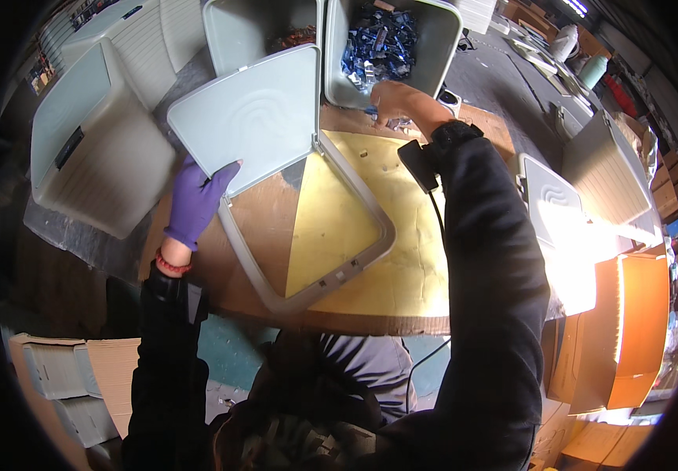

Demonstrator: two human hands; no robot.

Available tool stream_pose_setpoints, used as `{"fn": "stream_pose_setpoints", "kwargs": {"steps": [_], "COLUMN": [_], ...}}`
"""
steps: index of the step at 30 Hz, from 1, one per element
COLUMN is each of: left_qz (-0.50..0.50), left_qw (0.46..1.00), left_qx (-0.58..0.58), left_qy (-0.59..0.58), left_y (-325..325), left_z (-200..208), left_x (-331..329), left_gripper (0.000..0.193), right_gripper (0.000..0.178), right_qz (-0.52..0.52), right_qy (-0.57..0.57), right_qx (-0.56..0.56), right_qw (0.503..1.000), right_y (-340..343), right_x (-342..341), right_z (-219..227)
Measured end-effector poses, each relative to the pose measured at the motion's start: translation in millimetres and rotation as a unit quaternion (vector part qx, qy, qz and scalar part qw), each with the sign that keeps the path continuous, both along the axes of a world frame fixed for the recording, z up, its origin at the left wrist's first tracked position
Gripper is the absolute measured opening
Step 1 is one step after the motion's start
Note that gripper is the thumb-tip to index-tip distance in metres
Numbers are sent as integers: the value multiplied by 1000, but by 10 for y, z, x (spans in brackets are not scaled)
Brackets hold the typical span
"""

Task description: The person repeatedly opens and closes a gray plastic container, inserting small metal fasteners into the lid hinge area. They handle multiple fasteners one at a time, placing them into the container and occasionally moving the container on the table.

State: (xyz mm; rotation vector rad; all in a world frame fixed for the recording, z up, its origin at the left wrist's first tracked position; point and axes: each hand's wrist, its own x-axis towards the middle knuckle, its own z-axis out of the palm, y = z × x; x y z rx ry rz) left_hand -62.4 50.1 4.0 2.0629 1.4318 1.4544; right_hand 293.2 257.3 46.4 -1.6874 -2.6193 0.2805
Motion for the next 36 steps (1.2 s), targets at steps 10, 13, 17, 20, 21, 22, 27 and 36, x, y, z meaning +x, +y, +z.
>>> {"fn": "stream_pose_setpoints", "kwargs": {"steps": [10, 13, 17, 20, 21, 22, 27, 36], "left_qz": [160, 59, -163, -221, -219, -262, -316, -230], "left_qw": [982, 966, 959, 953, 958, 950, 932, 969], "left_qx": [103, 253, 189, 153, 107, 115, 85, 25], "left_qy": [19, 9, 137, 139, 151, 127, 158, 87], "left_y": [-114, -484, -1032, -1158, -1182, -1198, -1290, -1418], "left_z": [126, 428, 532, 488, 456, 424, 284, 145], "left_x": [117, 299, 872, 1123, 1159, 1166, 1104, 936], "left_gripper": [49, 64, 107, 102, 97, 96, 98, 124], "right_gripper": [39, 16, 21, 33, 37, 41, 45, 11], "right_qz": [-146, -28, -32, -40, -56, -50, -6, -94], "right_qy": [452, 652, 775, 757, 751, 754, 707, 550], "right_qx": [26, -127, -275, -303, -295, -290, -245, -161], "right_qw": [880, 747, 568, 577, 587, 587, 663, 814], "right_y": [-1136, -2023, -3081, -3370, -3398, -3423, -3364, -3155], "right_x": [230, 78, -351, -473, -484, -466, -315, -217], "right_z": [-51, 25, 52, 110, 116, 120, 13, -353]}}
